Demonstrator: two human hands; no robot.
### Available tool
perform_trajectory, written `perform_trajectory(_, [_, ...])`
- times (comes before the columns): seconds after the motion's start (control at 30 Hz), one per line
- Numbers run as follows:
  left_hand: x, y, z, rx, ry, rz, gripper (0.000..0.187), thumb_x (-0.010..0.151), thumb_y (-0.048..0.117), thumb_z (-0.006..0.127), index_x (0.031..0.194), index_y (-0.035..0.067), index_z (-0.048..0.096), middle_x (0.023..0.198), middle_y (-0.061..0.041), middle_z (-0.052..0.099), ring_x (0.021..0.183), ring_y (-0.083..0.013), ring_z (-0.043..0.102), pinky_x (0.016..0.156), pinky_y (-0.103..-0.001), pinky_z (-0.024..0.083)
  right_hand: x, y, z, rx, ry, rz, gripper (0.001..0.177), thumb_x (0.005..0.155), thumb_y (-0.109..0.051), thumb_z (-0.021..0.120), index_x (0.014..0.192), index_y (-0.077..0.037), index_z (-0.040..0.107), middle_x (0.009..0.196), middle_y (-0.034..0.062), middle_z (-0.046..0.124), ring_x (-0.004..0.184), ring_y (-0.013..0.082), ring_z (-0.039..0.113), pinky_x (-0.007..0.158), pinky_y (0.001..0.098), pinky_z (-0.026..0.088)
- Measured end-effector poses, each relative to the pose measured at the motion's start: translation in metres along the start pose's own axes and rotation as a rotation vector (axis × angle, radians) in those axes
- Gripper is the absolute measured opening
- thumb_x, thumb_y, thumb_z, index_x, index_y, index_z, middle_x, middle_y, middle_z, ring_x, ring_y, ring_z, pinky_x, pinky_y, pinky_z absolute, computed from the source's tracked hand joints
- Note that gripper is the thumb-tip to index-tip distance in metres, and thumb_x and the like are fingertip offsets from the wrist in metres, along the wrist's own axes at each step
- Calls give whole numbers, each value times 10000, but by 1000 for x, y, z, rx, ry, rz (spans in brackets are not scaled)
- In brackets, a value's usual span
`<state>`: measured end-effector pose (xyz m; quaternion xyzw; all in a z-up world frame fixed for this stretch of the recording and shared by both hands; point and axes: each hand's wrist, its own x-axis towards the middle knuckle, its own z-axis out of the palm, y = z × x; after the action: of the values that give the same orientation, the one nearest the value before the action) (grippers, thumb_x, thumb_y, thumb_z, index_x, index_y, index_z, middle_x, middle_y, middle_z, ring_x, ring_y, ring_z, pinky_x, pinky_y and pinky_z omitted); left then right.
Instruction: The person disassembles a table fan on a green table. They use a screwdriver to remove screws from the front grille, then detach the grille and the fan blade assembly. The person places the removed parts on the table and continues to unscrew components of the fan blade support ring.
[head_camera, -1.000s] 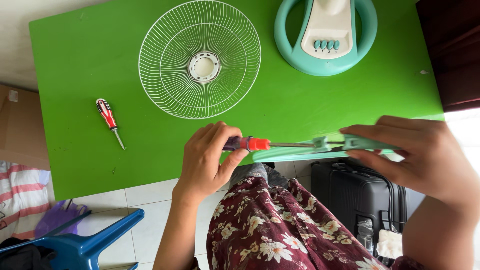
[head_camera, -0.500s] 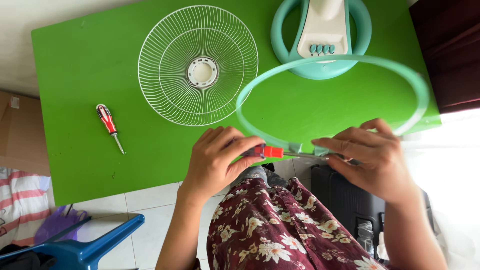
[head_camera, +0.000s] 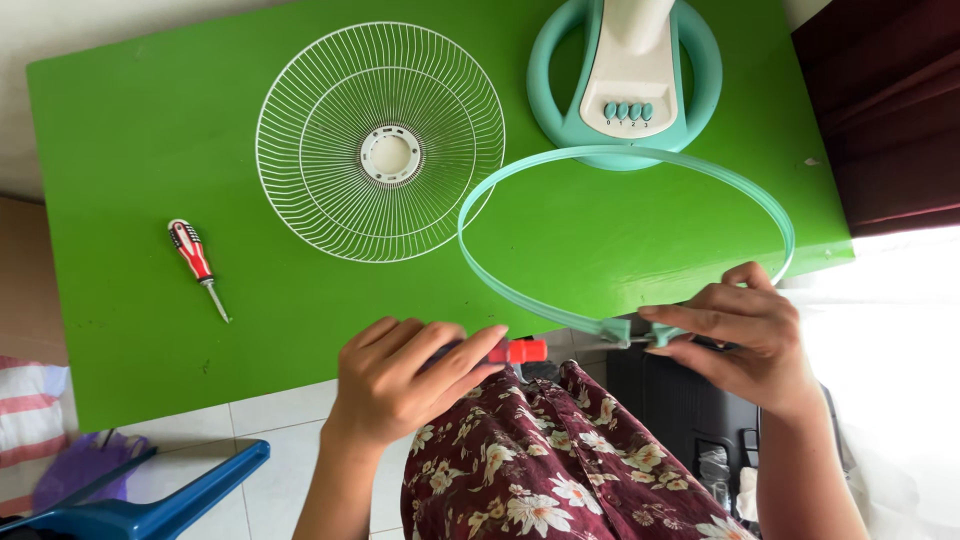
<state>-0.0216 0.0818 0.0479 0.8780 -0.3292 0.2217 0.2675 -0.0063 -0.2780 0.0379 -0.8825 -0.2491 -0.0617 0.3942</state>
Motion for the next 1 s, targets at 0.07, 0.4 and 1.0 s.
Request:
perform_trajectory(0.07, [-4,2,-7,-4,17,-25,387,825,290,859,1190,204,764,868,71,684,766,-101,668,742,-292,528,-4,6,-4,41,20,-9,296,729,-224,841,1012,-147,801,739,-63,743,676,36,587,876,302,346])
perform_trajectory(0.4, [-5,6,24,-47,14,-22,404,893,318,860,1266,225,735,826,75,633,700,-89,625,698,-284,497,-9,13,-20,100,-22,-29,195,821,-226,779,993,-139,748,900,-1,761,740,61,669,1014,284,389])
perform_trajectory(1.0, [16,18,44,-185,95,-51,357,1034,328,782,1345,181,685,931,52,622,743,-101,615,690,-284,512,-9,31,-48,283,-16,-34,191,881,-188,780,1049,-98,764,898,44,739,749,106,667,773,266,380])
